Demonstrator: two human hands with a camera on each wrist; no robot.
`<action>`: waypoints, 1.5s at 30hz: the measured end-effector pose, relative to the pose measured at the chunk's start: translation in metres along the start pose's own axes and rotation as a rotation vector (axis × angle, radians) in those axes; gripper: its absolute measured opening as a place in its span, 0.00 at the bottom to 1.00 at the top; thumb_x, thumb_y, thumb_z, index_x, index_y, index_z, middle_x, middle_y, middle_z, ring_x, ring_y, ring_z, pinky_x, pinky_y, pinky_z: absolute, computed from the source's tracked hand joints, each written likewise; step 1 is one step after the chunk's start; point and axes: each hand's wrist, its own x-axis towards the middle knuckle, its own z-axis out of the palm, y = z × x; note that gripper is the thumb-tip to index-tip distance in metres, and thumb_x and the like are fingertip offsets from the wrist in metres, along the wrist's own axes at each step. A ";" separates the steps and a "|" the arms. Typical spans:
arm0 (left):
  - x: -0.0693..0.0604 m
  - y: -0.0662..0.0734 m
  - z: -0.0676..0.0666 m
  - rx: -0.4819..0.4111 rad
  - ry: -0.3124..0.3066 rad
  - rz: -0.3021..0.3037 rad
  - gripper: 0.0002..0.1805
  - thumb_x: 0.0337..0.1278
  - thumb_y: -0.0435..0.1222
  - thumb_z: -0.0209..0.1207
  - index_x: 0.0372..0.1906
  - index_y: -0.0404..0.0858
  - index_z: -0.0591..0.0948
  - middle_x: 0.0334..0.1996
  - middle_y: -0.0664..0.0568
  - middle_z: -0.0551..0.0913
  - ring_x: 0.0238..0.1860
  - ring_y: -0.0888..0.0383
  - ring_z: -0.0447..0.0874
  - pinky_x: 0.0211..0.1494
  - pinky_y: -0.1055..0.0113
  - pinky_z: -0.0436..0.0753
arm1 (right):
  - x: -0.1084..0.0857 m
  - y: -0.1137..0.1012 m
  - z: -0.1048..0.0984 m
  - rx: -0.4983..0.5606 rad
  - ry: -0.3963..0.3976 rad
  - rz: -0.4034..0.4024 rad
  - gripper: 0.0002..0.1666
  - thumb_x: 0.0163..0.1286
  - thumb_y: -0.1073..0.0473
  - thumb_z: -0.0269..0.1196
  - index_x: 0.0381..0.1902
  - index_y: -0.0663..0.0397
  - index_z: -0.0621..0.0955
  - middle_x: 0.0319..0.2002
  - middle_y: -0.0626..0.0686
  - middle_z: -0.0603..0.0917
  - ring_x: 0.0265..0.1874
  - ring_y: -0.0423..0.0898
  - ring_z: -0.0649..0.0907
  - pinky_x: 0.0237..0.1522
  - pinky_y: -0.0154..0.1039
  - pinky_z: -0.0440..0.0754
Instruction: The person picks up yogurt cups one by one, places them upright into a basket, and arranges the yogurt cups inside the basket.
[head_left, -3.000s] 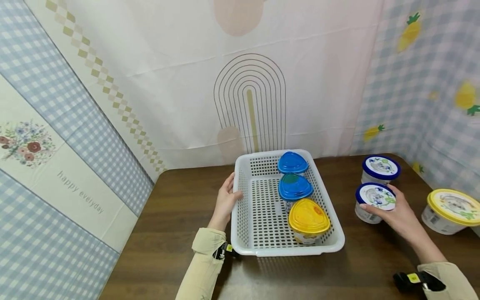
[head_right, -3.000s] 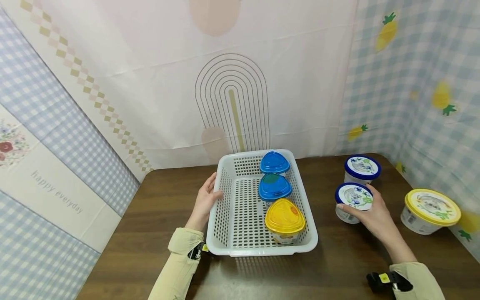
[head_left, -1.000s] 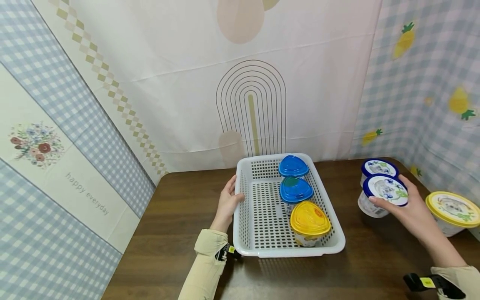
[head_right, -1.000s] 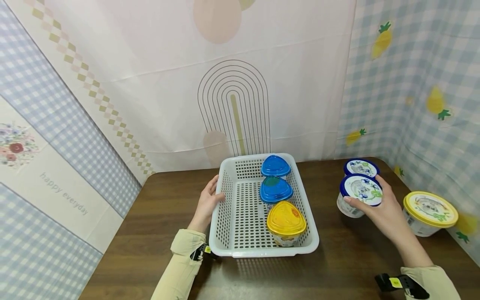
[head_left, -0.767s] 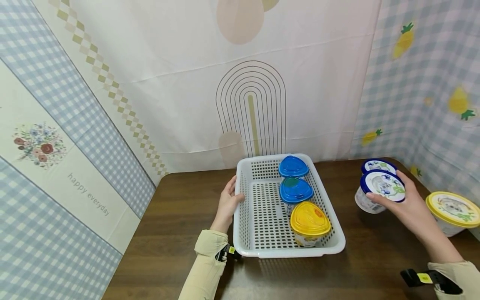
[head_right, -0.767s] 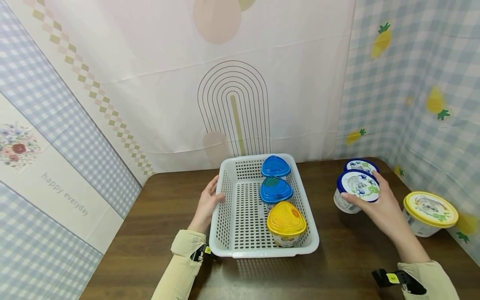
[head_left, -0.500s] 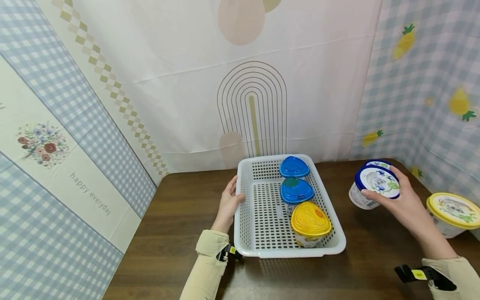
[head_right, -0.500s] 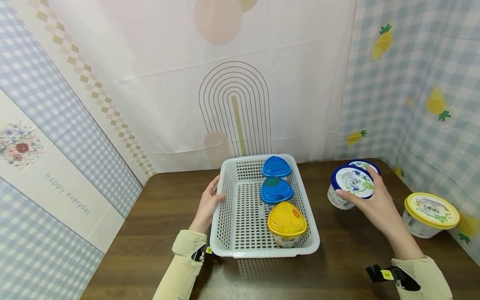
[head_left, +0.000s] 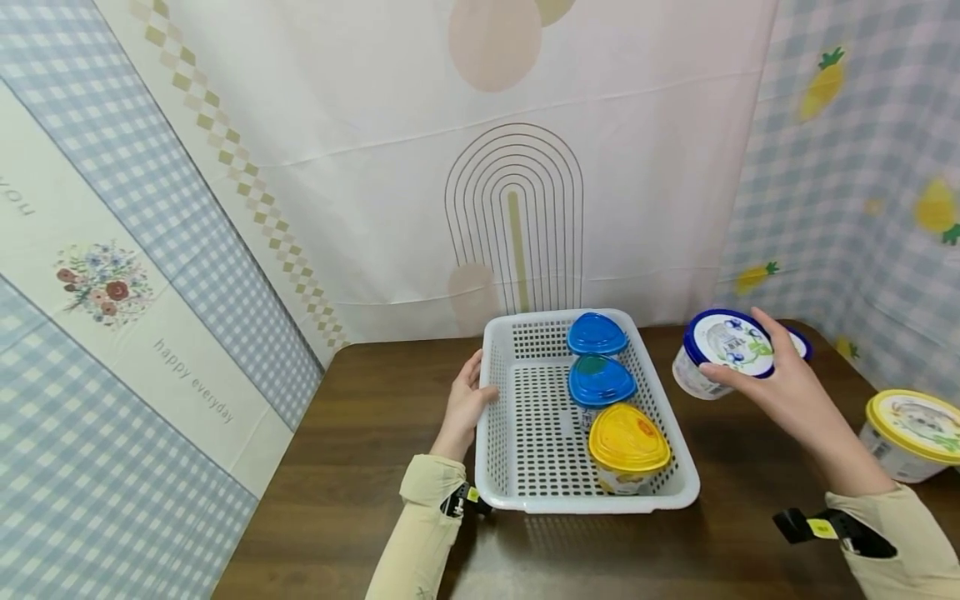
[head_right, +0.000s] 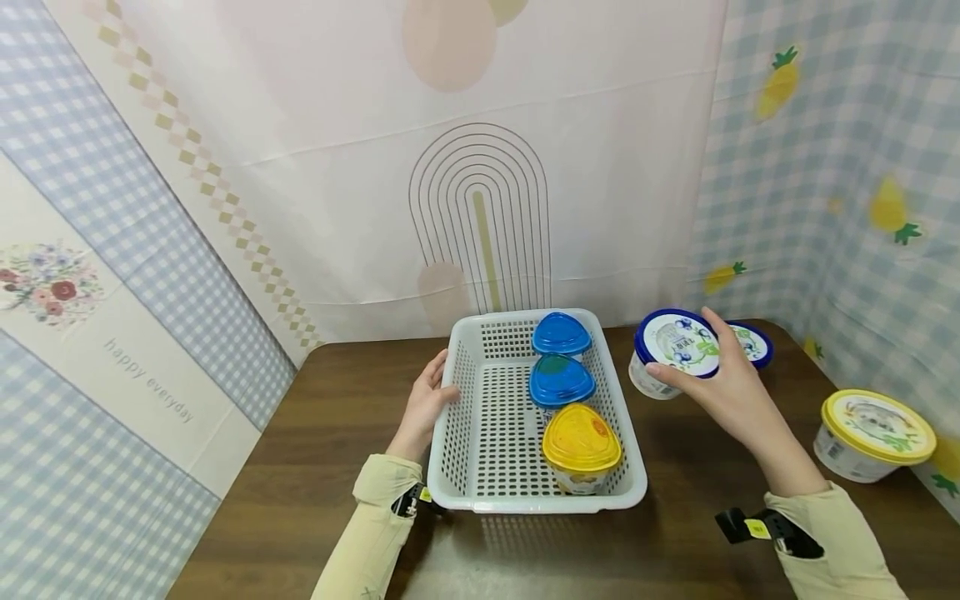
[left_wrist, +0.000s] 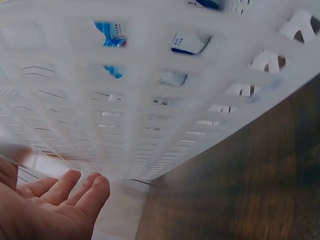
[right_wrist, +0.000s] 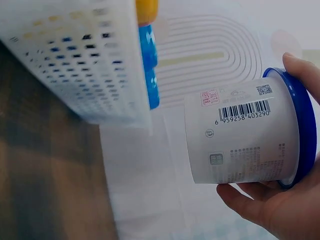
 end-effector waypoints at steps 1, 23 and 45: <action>0.001 0.000 0.000 0.000 0.002 -0.002 0.49 0.44 0.20 0.53 0.79 0.41 0.59 0.73 0.43 0.66 0.69 0.39 0.69 0.58 0.54 0.79 | 0.002 -0.003 0.000 0.002 -0.005 -0.006 0.67 0.67 0.39 0.67 0.82 0.47 0.33 0.77 0.75 0.41 0.69 0.80 0.53 0.60 0.81 0.53; 0.006 0.012 0.004 0.020 -0.013 -0.018 0.50 0.43 0.19 0.53 0.79 0.36 0.58 0.73 0.36 0.65 0.69 0.37 0.69 0.58 0.57 0.78 | 0.053 -0.084 0.017 0.043 -0.143 -0.182 0.67 0.63 0.40 0.70 0.82 0.39 0.37 0.79 0.66 0.45 0.72 0.71 0.56 0.64 0.77 0.57; 0.013 0.003 0.007 0.076 0.032 -0.003 0.48 0.47 0.21 0.54 0.79 0.39 0.58 0.74 0.39 0.64 0.64 0.35 0.73 0.51 0.54 0.81 | 0.121 -0.167 0.075 0.107 -0.254 -0.247 0.70 0.57 0.30 0.70 0.82 0.39 0.42 0.78 0.60 0.56 0.72 0.61 0.62 0.70 0.68 0.57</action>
